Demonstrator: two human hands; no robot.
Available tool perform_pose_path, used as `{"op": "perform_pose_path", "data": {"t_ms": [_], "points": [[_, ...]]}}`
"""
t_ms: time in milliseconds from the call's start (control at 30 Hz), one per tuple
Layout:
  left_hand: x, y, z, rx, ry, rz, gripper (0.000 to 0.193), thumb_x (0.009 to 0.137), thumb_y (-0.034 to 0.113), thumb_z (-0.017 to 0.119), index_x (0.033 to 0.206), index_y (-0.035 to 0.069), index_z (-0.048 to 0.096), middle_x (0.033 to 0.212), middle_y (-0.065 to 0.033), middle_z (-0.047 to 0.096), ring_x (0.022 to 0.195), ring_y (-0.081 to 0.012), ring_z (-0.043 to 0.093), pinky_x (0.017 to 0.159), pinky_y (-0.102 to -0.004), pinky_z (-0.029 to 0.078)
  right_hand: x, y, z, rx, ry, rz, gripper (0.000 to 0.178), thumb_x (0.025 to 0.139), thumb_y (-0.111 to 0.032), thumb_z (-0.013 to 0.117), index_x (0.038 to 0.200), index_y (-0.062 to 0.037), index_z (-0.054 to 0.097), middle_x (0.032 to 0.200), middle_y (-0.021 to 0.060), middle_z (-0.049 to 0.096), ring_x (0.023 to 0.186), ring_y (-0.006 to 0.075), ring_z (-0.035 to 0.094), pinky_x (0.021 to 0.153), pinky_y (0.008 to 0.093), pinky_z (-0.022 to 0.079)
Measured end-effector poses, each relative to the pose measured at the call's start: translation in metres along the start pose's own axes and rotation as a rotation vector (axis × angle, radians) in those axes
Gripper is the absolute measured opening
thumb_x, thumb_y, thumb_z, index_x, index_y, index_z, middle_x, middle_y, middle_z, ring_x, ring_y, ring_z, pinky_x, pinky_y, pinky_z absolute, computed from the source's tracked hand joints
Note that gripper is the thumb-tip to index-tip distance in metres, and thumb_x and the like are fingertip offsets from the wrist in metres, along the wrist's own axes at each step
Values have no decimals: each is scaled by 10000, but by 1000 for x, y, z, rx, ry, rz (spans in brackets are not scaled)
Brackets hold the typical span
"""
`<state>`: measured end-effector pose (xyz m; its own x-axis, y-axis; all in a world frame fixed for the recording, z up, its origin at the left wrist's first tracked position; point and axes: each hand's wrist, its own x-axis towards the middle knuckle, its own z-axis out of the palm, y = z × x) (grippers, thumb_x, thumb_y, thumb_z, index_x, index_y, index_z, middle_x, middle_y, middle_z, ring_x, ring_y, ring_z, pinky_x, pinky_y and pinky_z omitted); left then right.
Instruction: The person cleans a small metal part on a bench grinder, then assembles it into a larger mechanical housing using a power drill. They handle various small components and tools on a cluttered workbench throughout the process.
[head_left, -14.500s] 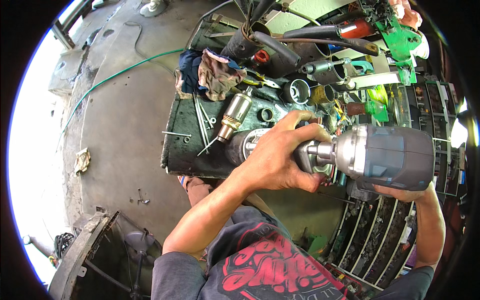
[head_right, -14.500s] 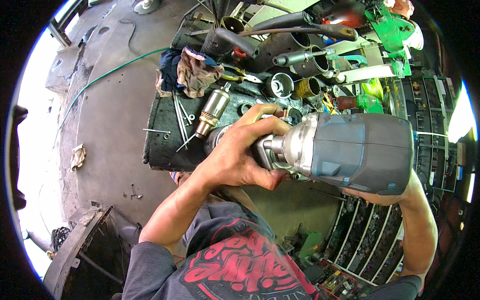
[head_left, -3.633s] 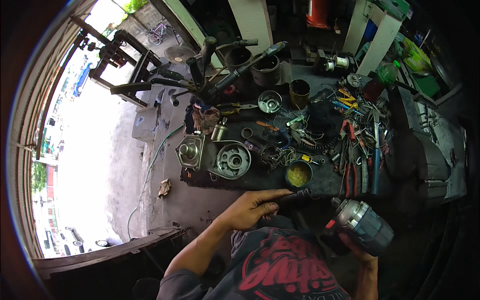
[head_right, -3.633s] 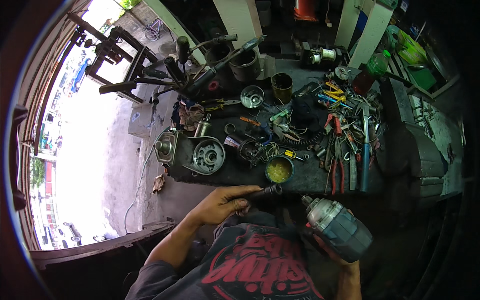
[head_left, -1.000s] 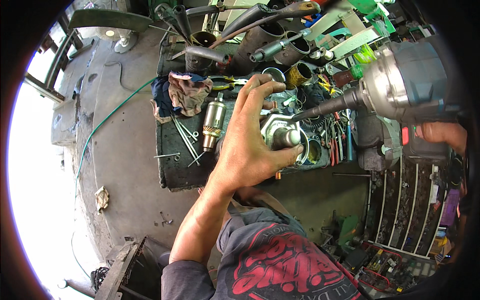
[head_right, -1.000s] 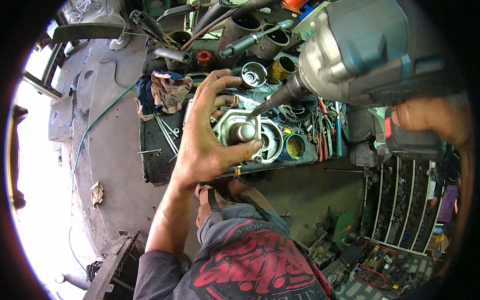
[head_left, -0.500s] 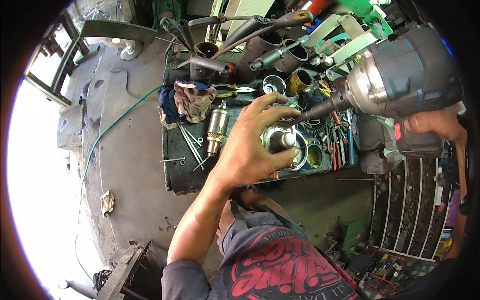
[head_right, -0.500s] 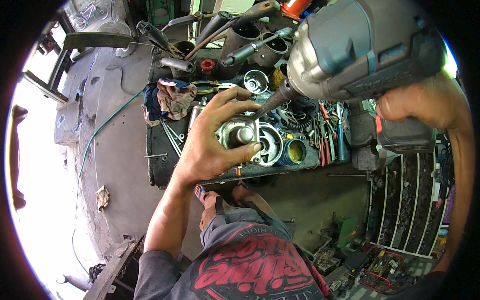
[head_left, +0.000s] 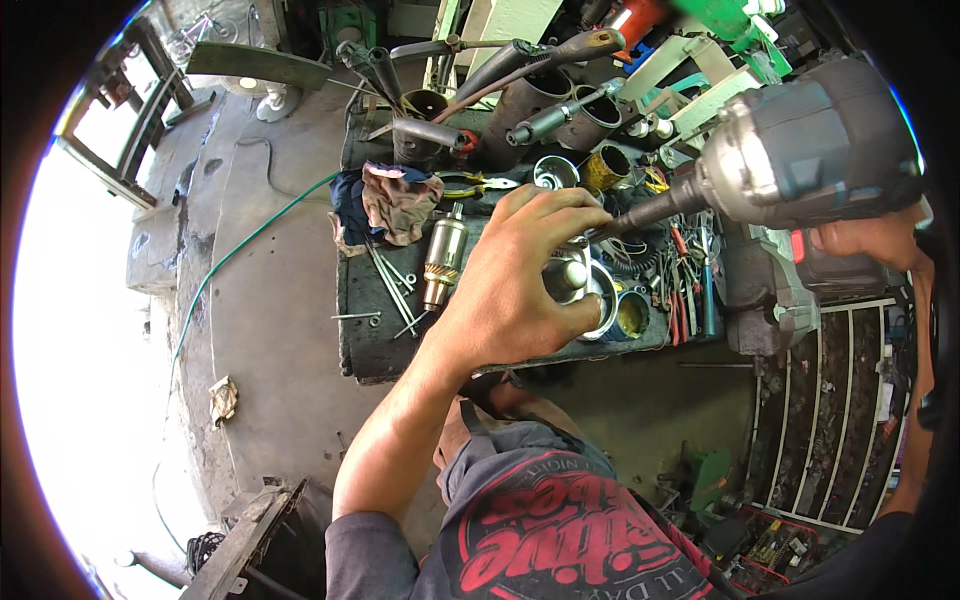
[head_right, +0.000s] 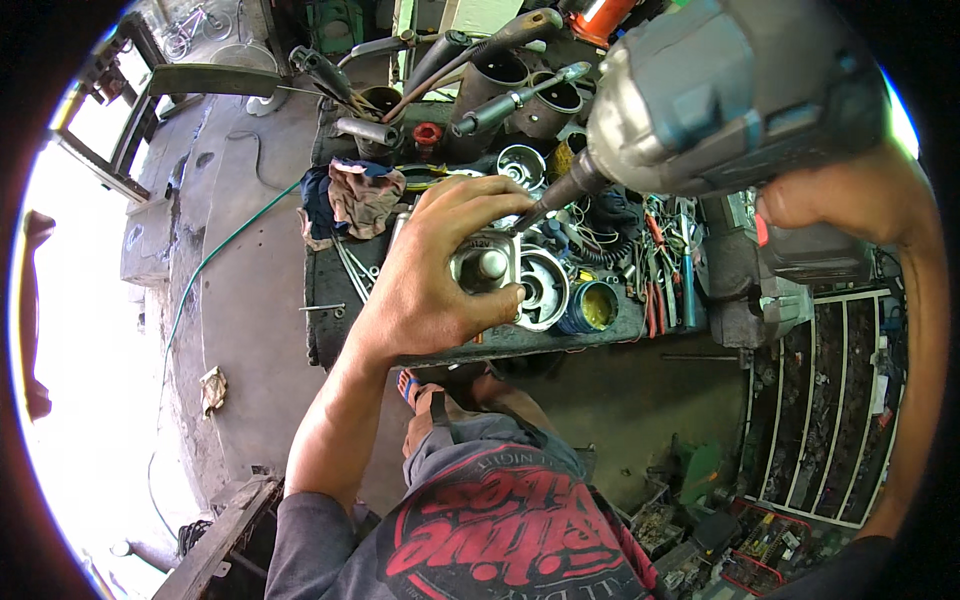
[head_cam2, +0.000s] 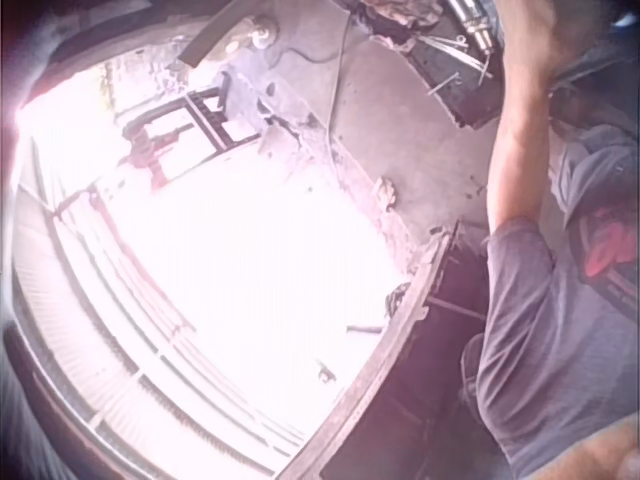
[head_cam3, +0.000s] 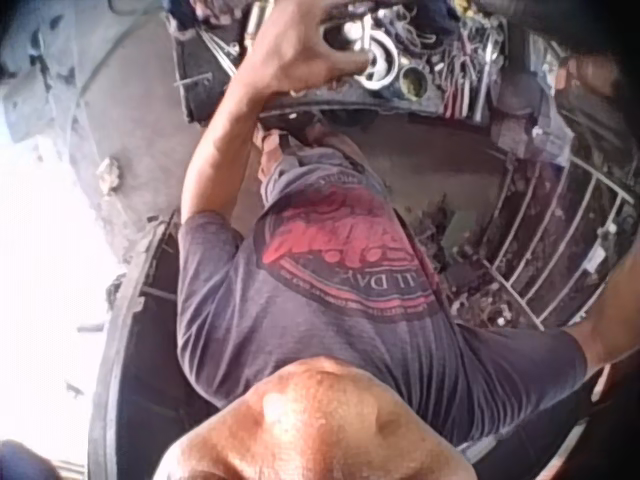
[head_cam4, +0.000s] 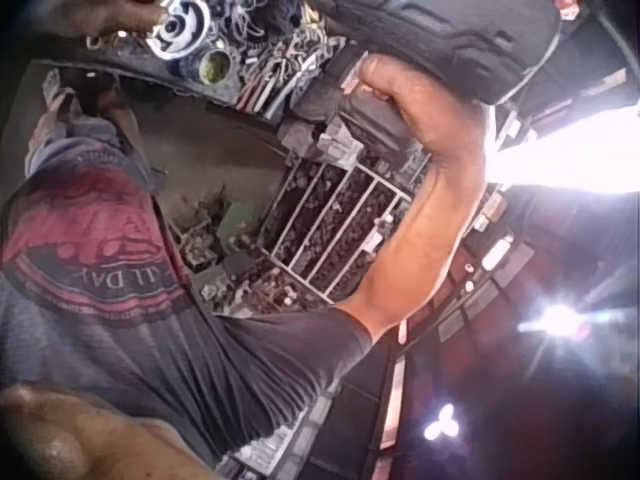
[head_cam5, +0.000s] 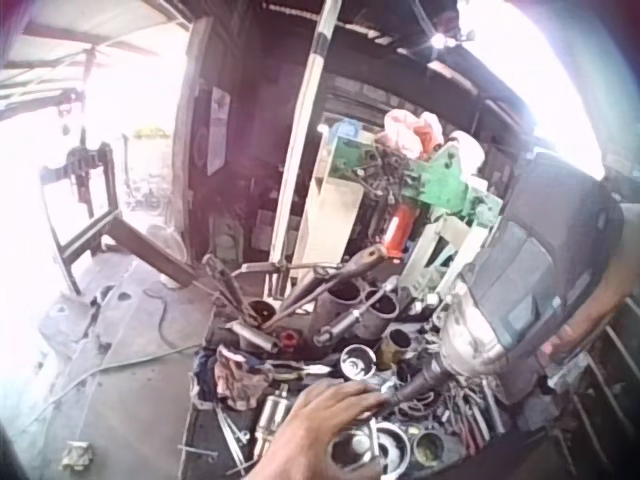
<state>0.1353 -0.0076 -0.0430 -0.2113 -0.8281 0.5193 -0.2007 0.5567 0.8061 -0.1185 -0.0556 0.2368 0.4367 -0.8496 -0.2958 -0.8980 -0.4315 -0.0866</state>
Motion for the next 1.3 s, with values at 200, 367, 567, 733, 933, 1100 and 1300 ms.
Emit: {"op": "perform_pose_path", "data": {"t_ms": [200,367,567,733,933,1100,1300], "points": [[-5,19,-15,41,-170,36,758,635,178,784,1383,108,687,1506,-134,584,1464,-515,394,1237,-592,354,-11,3,4,-5,-1,4,488,692,-70,785,1180,-74,783,1023,62,784,884,206,720,780,401,567],[-20,20,-21,48,-270,65,716,624,177,776,1335,131,711,1541,-94,554,1488,-540,337,1223,-660,324,-17,-1,7,-7,-6,13,486,695,-85,789,1181,-76,781,1024,63,782,887,210,719,785,403,566],[-27,14,-19,45,-258,77,674,623,174,775,1295,140,732,1530,-80,564,1492,-523,340,1205,-665,329,-23,-9,11,-11,-20,27,484,700,-104,795,1183,-78,778,1026,65,779,890,214,718,791,407,565],[-28,10,-16,29,-250,106,618,632,163,767,1249,142,754,1513,-78,569,1491,-497,350,1197,-653,333,-27,-17,11,-22,-34,50,484,703,-120,800,1185,-80,775,1027,66,777,893,218,717,797,409,564],[-30,0,-12,39,-105,81,797,639,143,862,1407,189,655,1539,-118,516,1486,-475,357,1222,-611,325,-27,-23,18,-14,-61,75,483,708,-139,805,1187,-82,772,1028,67,774,897,223,715,803,412,564],[-33,-19,-6,-231,-124,-85,966,610,167,940,1497,160,558,1550,-181,475,1455,-419,469,1207,-496,426,-30,-27,17,-8,-74,107,484,711,-154,810,1188,-84,769,1030,69,772,900,227,714,808,415,563],[-38,-31,-1,-220,-96,-26,836,628,212,941,1388,86,616,1594,-206,452,1459,-418,491,1183,-485,455,-39,-30,23,-15,-89,143,485,716,-173,815,1190,-86,766,1031,70,769,903,232,713,815,418,562]]}}
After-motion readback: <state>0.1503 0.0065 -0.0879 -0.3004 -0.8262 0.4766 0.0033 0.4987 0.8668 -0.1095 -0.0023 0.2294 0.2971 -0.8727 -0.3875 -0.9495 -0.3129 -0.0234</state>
